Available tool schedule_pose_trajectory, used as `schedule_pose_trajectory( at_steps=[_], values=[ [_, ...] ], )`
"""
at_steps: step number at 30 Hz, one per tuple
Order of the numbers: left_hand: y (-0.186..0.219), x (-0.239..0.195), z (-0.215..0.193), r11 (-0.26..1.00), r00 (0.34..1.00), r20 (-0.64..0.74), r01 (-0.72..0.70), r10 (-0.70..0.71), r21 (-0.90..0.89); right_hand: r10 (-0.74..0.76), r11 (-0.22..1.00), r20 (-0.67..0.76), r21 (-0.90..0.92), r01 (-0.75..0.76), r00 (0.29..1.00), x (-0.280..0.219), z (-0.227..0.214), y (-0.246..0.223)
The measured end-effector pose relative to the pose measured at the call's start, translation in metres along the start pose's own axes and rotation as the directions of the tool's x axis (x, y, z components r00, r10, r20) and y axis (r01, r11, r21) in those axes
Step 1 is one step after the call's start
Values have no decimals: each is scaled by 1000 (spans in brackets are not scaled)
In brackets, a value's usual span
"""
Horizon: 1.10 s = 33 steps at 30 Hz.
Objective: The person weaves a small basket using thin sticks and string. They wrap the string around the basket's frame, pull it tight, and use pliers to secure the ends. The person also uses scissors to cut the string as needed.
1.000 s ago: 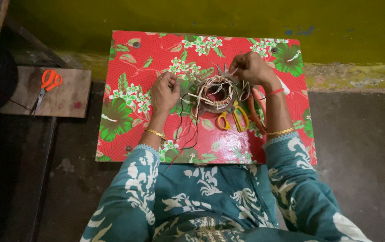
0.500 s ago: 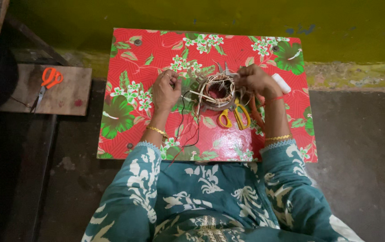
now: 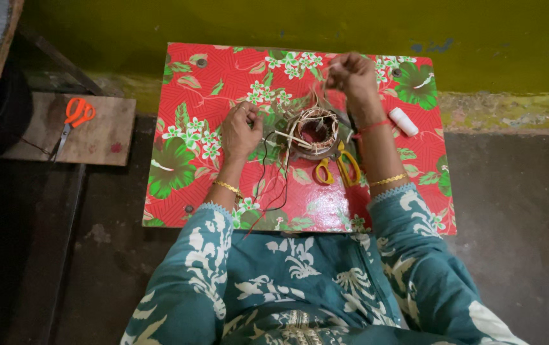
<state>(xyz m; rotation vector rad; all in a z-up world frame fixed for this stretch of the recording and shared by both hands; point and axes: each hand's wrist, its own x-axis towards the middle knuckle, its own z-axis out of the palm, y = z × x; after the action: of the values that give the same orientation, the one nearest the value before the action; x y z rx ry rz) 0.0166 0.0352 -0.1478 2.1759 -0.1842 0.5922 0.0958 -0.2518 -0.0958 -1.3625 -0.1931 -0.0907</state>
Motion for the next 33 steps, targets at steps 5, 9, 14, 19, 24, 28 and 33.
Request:
schedule_pose_trajectory(
  at_steps=[5,9,14,19,24,28,33],
  values=[
    [-2,-2,0,1000,1000,-1,10,-10,0,-350,936,-104,3,352,931,-23,-25,-72],
    [-1,-2,1,1000,1000,11,19,-19,-10,-382,922,-147,2,387,912,-39,-52,-96],
    [0,-3,0,999,999,10,35,-34,-18,-281,888,4,-379,261,960,-33,-51,-53],
    [-1,-2,0,1000,1000,0,10,-10,-23,64,848,62,-529,-21,996,-50,-34,-17],
    [-1,-2,1,1000,1000,11,14,-14,-9,257,886,378,-461,-60,889,-68,-28,-31],
    [-1,-2,0,1000,1000,21,21,-21,3,266,802,410,-596,35,873,-66,-18,-25],
    [2,-1,-1,1000,1000,13,21,-21,15,339,713,226,-695,-92,913,-59,-22,-7]
  ],
)
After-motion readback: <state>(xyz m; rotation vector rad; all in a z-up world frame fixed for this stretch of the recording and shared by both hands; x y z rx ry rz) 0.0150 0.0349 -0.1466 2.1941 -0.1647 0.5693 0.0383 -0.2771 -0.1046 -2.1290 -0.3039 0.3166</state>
